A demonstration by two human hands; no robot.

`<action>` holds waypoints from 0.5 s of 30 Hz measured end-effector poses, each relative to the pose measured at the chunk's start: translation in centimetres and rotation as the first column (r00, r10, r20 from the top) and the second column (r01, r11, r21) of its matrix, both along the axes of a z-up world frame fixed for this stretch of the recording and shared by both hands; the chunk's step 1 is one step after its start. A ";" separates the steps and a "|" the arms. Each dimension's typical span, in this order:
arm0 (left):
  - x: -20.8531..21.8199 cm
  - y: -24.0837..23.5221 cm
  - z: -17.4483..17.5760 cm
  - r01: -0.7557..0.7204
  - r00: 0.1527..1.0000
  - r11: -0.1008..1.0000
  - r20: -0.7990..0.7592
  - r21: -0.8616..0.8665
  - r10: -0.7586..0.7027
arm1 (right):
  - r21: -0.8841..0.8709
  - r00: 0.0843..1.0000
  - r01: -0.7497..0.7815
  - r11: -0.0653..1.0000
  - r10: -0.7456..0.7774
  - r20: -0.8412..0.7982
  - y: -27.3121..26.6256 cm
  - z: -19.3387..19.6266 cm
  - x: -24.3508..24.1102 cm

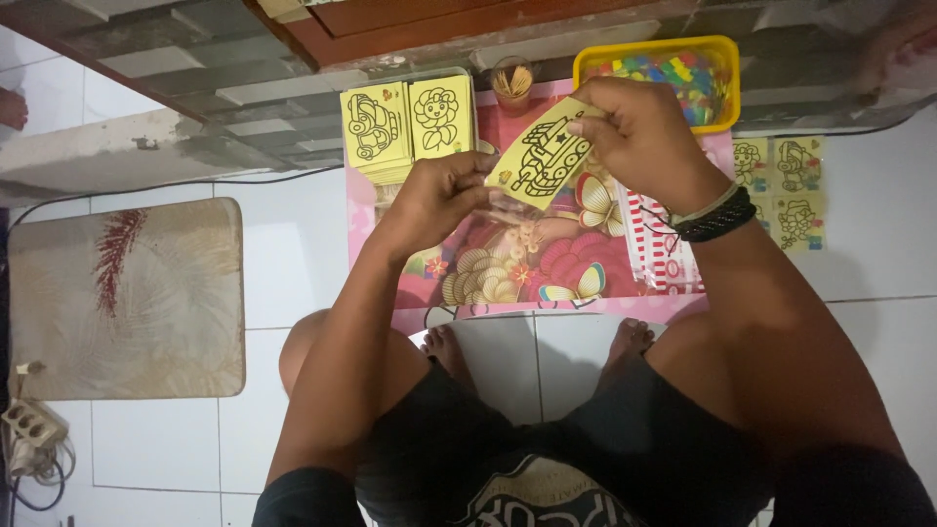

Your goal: The person sits on the floor and packs yellow cards with cartoon drawings into small clear plastic bags. They pick up a card, place it into a bag, and then add small colorful items from a yellow container into the same bag. The person then places the filled bags onto the floor.

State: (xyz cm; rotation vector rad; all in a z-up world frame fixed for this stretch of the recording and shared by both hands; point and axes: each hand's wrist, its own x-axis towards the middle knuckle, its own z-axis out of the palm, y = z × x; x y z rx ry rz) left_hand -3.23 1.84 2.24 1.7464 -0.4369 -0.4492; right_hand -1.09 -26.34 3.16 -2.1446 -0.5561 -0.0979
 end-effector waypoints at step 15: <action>-0.9 -2.3 0.4 -0.151 0.989 0.967 -0.037 -0.205 0.147 | -0.053 0.960 -0.128 0.990 0.137 0.245 -0.7 0.4 0.3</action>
